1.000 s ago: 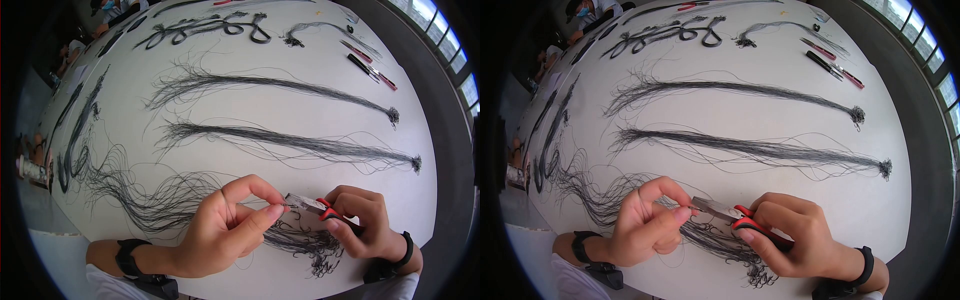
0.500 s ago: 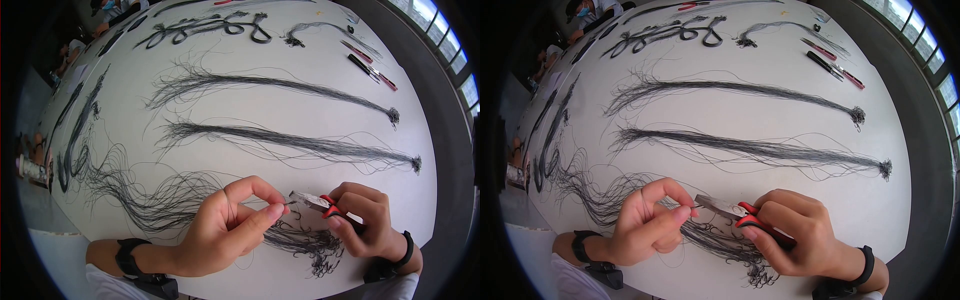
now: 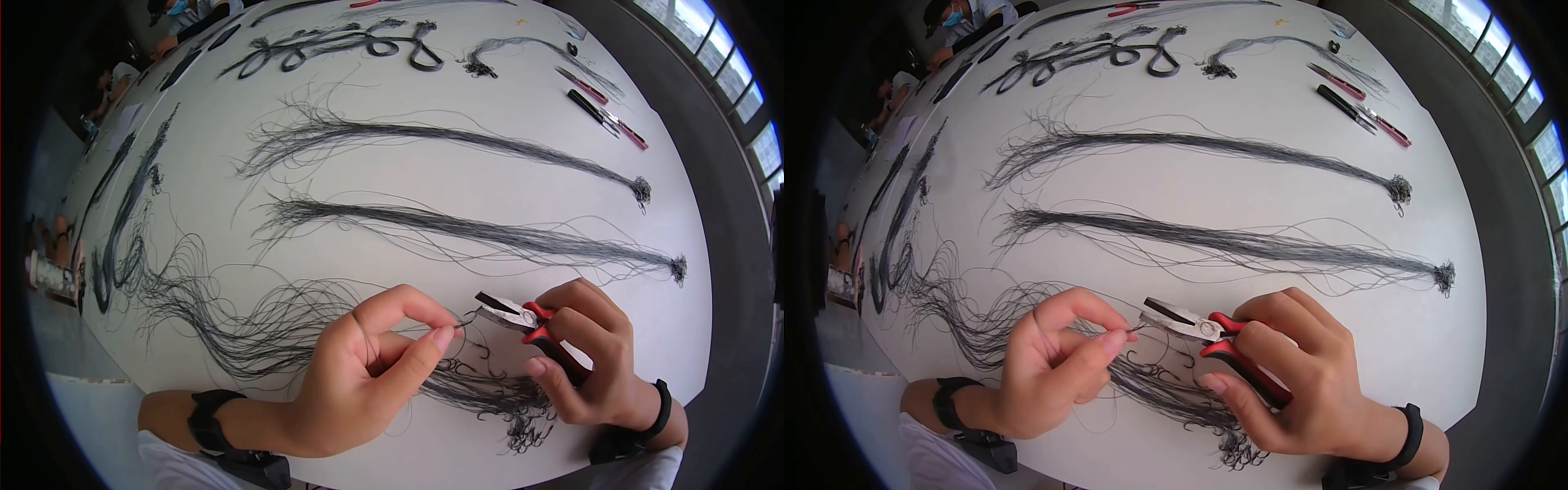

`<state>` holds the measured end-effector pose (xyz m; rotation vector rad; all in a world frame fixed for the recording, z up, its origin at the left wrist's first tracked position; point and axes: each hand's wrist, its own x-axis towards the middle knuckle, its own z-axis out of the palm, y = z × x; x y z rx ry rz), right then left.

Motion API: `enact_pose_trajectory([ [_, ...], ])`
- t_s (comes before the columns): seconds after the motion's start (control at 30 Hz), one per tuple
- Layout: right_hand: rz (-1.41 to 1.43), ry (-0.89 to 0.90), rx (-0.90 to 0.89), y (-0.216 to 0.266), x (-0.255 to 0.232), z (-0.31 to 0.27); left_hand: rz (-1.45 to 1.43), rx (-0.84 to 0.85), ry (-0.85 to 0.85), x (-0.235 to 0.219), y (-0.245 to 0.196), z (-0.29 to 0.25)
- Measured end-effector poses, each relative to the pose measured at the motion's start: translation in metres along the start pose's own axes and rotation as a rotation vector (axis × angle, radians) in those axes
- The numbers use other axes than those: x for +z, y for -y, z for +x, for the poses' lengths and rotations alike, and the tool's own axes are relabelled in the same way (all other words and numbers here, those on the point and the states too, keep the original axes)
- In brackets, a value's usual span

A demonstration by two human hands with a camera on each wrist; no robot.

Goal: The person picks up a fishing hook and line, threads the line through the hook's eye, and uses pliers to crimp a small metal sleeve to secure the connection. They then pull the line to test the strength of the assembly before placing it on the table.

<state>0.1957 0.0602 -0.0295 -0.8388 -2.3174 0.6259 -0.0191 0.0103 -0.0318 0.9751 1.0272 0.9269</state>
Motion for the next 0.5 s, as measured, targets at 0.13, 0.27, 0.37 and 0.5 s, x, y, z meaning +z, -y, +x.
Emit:
enact_pose_trajectory([
  [0.13,-0.101,-0.029,-0.042,0.0000,0.0000,-0.0004,0.091,0.099,-0.033,-0.0005,0.0024,-0.0021],
  [0.27,-0.115,-0.016,-0.038,0.0030,-0.0001,-0.0010,0.241,0.240,-0.029,-0.0028,0.0058,-0.0023],
  [0.37,-0.082,-0.018,-0.044,0.0027,0.0030,-0.0024,0.296,0.265,-0.041,-0.0028,0.0059,-0.0026],
  [0.5,0.026,-0.018,0.014,0.0024,0.0069,-0.0067,0.321,0.270,-0.047,-0.0023,0.0062,-0.0026],
])
